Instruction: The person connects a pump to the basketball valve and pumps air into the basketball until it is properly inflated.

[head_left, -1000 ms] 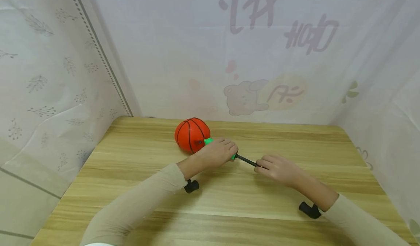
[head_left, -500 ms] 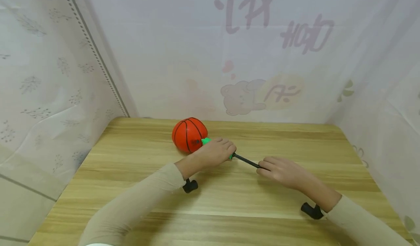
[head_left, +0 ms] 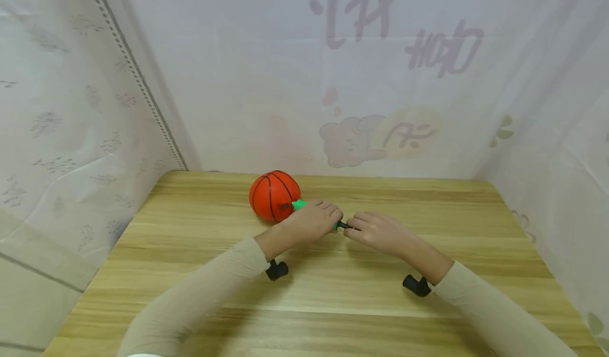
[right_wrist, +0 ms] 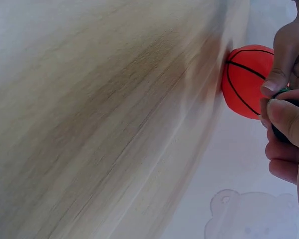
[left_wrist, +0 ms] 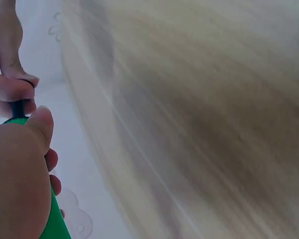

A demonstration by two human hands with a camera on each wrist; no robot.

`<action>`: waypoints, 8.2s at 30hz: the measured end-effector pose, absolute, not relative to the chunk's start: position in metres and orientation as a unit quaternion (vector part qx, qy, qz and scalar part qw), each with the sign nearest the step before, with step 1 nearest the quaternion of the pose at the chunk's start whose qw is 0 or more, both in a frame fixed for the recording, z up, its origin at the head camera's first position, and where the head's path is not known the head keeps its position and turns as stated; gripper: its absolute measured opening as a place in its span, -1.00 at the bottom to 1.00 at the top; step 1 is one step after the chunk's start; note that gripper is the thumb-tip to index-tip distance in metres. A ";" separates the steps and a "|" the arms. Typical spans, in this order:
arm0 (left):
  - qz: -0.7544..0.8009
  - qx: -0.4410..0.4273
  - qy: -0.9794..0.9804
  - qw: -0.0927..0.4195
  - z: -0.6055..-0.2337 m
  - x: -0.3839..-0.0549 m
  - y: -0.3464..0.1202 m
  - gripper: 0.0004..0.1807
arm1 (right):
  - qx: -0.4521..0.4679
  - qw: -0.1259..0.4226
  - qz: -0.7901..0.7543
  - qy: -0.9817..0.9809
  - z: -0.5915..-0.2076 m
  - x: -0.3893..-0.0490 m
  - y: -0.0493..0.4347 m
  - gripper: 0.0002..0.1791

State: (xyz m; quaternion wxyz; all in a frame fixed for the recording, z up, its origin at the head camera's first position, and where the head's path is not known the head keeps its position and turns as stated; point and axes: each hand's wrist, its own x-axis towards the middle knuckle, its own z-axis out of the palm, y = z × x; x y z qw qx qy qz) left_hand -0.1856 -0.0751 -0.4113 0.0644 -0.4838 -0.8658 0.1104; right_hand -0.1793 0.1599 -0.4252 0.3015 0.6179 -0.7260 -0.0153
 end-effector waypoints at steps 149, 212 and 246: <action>0.090 -0.492 -0.864 0.060 -0.412 -0.189 -0.078 -0.71 | 0.634 0.292 -0.003 -0.716 -0.421 -0.153 0.215 -0.54; 0.099 -0.487 -0.863 0.090 -0.412 -0.182 -0.077 -0.70 | 0.633 0.298 0.007 -0.715 -0.418 -0.171 0.165 -0.58; 0.104 -0.478 -0.868 0.085 -0.410 -0.179 -0.072 -0.66 | 0.642 0.288 -0.008 -0.711 -0.412 -0.174 0.168 -0.44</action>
